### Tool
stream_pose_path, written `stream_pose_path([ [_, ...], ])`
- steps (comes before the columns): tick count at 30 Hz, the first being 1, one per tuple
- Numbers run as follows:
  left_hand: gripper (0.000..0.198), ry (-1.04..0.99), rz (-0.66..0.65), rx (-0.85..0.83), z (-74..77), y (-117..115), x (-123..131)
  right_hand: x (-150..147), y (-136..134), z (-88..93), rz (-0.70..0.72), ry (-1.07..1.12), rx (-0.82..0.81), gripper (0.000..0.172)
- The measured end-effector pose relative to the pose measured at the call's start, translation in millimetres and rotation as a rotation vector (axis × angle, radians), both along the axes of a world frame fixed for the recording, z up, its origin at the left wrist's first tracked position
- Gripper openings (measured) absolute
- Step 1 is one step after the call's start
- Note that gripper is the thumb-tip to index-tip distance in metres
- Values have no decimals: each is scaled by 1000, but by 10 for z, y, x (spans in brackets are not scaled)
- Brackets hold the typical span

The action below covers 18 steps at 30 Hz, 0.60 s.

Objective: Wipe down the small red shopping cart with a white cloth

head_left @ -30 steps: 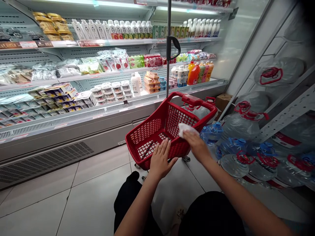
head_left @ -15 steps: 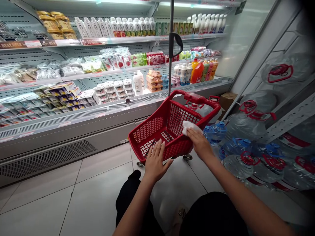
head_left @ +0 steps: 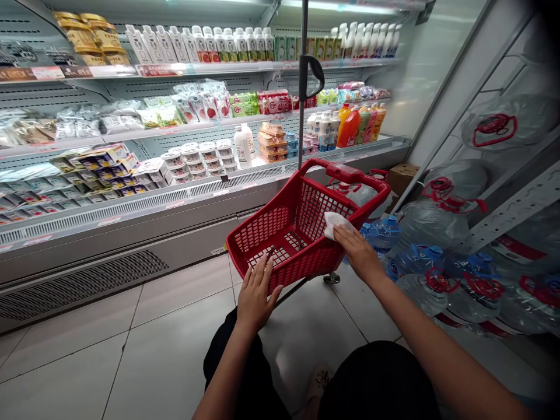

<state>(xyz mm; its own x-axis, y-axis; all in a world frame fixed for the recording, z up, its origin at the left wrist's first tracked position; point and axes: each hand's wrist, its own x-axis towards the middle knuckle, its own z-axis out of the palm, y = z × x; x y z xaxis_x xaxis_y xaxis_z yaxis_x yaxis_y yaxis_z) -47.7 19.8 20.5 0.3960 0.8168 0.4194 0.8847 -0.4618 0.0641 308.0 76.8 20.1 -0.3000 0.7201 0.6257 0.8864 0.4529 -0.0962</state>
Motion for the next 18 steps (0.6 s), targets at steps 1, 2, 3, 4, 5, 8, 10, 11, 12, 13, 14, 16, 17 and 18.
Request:
stream_pose_path([
  [1,76,-12,11,0,-15,-12,-17,19,25,9,-5,4,-5,72],
  [2,77,-24,22,3,-27,-24,-18,3,42,8,-8,13,-8,71],
  [3,78,-36,35,8,-37,-36,-5,-43,50,-4,-9,25,-9,70],
  [4,79,-47,46,16,-43,-50,20,-113,48,-23,-7,36,-11,70],
  [5,80,-56,56,23,-47,-66,55,-201,36,-49,1,42,-17,71],
  [8,85,-69,73,37,-52,-136,189,-533,-72,-145,71,39,-49,75],
  [10,87,-72,79,37,-55,-196,276,-759,-194,-203,149,30,-65,78],
  [11,89,-73,78,35,-56,-227,308,-852,-259,-224,189,24,-71,79],
  [12,90,-73,71,30,-55,-254,328,-921,-317,-239,224,17,-77,79],
  [13,92,-71,56,22,-51,-277,330,-958,-363,-247,256,5,-83,78],
  [14,92,-65,29,9,-44,-291,313,-958,-389,-248,282,-9,-88,79],
  [16,93,-38,-63,-24,-21,-292,223,-845,-369,-231,296,-31,-82,80],
  [17,91,-17,-114,-40,-6,-277,155,-739,-325,-217,276,-34,-72,81],
  [18,90,6,-155,-52,8,-253,79,-613,-262,-200,241,-31,-61,81],
])
